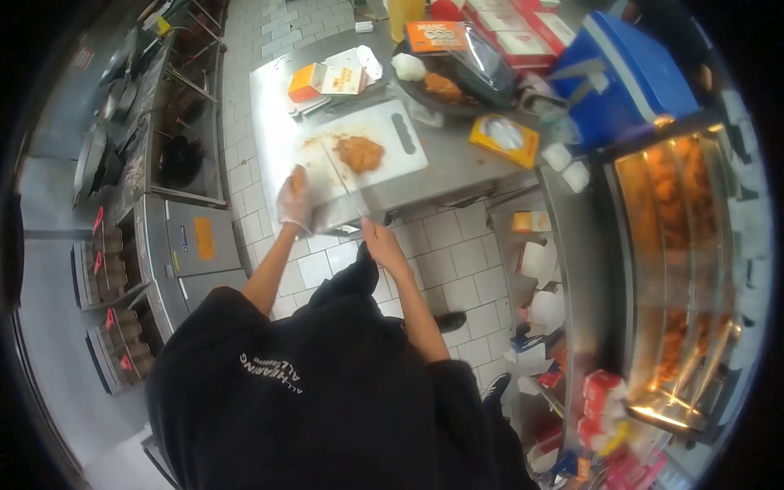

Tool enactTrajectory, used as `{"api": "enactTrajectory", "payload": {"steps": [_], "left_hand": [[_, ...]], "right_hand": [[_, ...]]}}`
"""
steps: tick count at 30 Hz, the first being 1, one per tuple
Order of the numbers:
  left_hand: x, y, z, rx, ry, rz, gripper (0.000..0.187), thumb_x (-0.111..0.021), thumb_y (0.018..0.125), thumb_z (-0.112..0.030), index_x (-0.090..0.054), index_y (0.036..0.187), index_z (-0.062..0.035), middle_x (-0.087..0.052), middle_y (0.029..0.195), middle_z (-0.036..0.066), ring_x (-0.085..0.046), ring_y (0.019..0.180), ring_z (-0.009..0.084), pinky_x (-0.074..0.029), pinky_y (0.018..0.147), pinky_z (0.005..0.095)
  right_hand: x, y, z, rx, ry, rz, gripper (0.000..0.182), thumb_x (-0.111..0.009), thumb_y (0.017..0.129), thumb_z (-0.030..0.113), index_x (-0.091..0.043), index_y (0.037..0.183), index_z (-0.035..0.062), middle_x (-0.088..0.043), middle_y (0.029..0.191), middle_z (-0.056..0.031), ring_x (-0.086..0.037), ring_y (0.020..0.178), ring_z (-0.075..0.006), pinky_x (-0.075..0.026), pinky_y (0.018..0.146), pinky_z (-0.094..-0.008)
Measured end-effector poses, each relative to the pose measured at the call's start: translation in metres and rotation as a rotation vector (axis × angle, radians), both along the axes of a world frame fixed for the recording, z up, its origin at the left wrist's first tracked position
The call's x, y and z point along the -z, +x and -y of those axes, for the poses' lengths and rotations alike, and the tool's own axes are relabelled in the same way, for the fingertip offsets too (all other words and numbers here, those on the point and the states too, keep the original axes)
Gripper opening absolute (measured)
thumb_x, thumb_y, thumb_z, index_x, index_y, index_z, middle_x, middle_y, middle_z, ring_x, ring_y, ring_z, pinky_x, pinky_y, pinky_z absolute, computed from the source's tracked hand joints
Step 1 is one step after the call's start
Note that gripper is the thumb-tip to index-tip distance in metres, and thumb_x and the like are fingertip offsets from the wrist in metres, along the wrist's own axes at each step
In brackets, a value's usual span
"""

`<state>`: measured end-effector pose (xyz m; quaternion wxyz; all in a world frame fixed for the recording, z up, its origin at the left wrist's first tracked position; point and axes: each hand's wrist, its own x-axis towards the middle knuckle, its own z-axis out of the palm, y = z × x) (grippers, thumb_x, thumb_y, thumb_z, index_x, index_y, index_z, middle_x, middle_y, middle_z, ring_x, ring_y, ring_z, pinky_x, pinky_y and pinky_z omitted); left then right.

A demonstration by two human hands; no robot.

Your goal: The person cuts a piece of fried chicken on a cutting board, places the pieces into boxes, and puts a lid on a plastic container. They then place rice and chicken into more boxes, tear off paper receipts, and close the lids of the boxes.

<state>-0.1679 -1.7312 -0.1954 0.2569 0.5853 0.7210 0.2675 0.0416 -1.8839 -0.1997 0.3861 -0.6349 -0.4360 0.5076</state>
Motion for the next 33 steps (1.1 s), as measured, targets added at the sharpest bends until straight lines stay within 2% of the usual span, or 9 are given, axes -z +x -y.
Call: {"api": "enactTrajectory", "payload": {"steps": [10, 13, 15, 18, 25, 27, 30, 31, 33], "left_hand": [[0.01, -0.006, -0.002, 0.22, 0.079, 0.235, 0.076, -0.072, 0.074, -0.027, -0.045, 0.139, 0.0007, -0.06, 0.124, 0.023, -0.056, 0.119, 0.0377, -0.046, 0.1, 0.0399], [-0.004, -0.005, -0.019, 0.408, 0.076, 0.059, 0.068, -0.074, 0.071, -0.028, -0.053, 0.129, 0.0029, -0.059, 0.121, 0.023, -0.056, 0.116, 0.0376, -0.043, 0.103, 0.0422], [0.002, 0.0, -0.029, 0.633, 0.152, -0.108, 0.059, -0.074, 0.072, -0.031, -0.06, 0.121, 0.0003, -0.061, 0.119, 0.022, -0.056, 0.112, 0.0387, -0.044, 0.101, 0.0441], [-0.041, 0.029, -0.056, 0.789, -0.155, -0.156, 0.057, -0.073, 0.074, -0.034, -0.062, 0.118, 0.0, -0.063, 0.114, 0.022, -0.057, 0.11, 0.0391, -0.044, 0.099, 0.0444], [-0.02, -0.007, -0.068, 0.807, -0.035, -0.082, 0.047, -0.07, 0.079, -0.027, -0.062, 0.118, -0.0012, -0.064, 0.113, 0.022, -0.059, 0.107, 0.037, -0.045, 0.097, 0.0453], [-0.005, -0.025, -0.07, 0.619, 0.257, 0.006, 0.039, -0.059, 0.084, -0.012, -0.061, 0.122, -0.0025, -0.064, 0.118, 0.019, -0.058, 0.112, 0.0379, -0.044, 0.1, 0.0464], [-0.012, -0.017, -0.106, 0.909, 0.574, -0.02, 0.049, -0.048, 0.085, -0.001, -0.052, 0.134, -0.0038, -0.056, 0.135, 0.017, -0.049, 0.129, 0.0354, -0.04, 0.107, 0.0445], [-0.036, -0.009, -0.11, 1.065, 0.37, -0.344, 0.061, -0.044, 0.085, 0.0, -0.04, 0.145, -0.0044, -0.042, 0.15, 0.016, -0.036, 0.142, 0.031, -0.033, 0.114, 0.042], [-0.017, -0.008, -0.127, 1.232, 0.358, -0.399, 0.064, -0.044, 0.085, -0.001, -0.035, 0.148, -0.0048, -0.035, 0.154, 0.015, -0.032, 0.144, 0.0295, -0.029, 0.116, 0.0418]], "right_hand": [[-0.002, -0.01, -0.053, 0.101, -0.119, 0.262, 0.061, -0.037, 0.103, 0.049, -0.055, 0.077, -0.0029, -0.054, 0.065, -0.0199, -0.056, 0.067, -0.0296, -0.045, 0.067, -0.0446], [-0.002, 0.007, -0.058, 0.094, -0.19, 0.358, 0.056, -0.039, 0.103, 0.044, -0.059, 0.086, -0.0052, -0.061, 0.079, -0.0284, -0.06, 0.08, -0.046, -0.046, 0.074, -0.0478], [0.014, 0.01, -0.054, 0.174, -0.135, 0.384, 0.06, -0.038, 0.103, 0.05, -0.054, 0.072, 0.0011, -0.055, 0.062, -0.0104, -0.053, 0.054, -0.0192, -0.043, 0.053, -0.0368], [0.001, 0.004, -0.053, 0.25, -0.194, 0.283, 0.059, -0.039, 0.102, 0.051, -0.053, 0.071, 0.0034, -0.053, 0.06, -0.0055, -0.051, 0.049, -0.0148, -0.041, 0.047, -0.0324], [-0.043, -0.05, -0.036, 0.259, -0.196, 0.267, 0.058, -0.039, 0.103, 0.05, -0.053, 0.071, 0.0029, -0.051, 0.059, -0.0052, -0.052, 0.052, -0.0148, -0.043, 0.05, -0.0333], [-0.059, -0.062, -0.036, 0.216, -0.305, 0.207, 0.057, -0.041, 0.102, 0.045, -0.06, 0.086, -0.006, -0.062, 0.082, -0.0299, -0.06, 0.083, -0.0478, -0.046, 0.077, -0.0477], [-0.052, -0.068, -0.039, 0.147, -0.334, 0.264, 0.058, -0.041, 0.102, 0.045, -0.06, 0.087, -0.0072, -0.061, 0.087, -0.0328, -0.058, 0.088, -0.051, -0.045, 0.08, -0.0501], [-0.05, -0.069, -0.042, 0.165, -0.339, 0.257, 0.058, -0.041, 0.102, 0.045, -0.06, 0.087, -0.0072, -0.061, 0.087, -0.0328, -0.058, 0.088, -0.051, -0.045, 0.08, -0.0501], [-0.051, -0.072, -0.043, 0.148, -0.329, 0.312, 0.06, -0.041, 0.102, 0.047, -0.062, 0.087, -0.0074, -0.062, 0.09, -0.0327, -0.059, 0.089, -0.0508, -0.045, 0.082, -0.0512]]}}
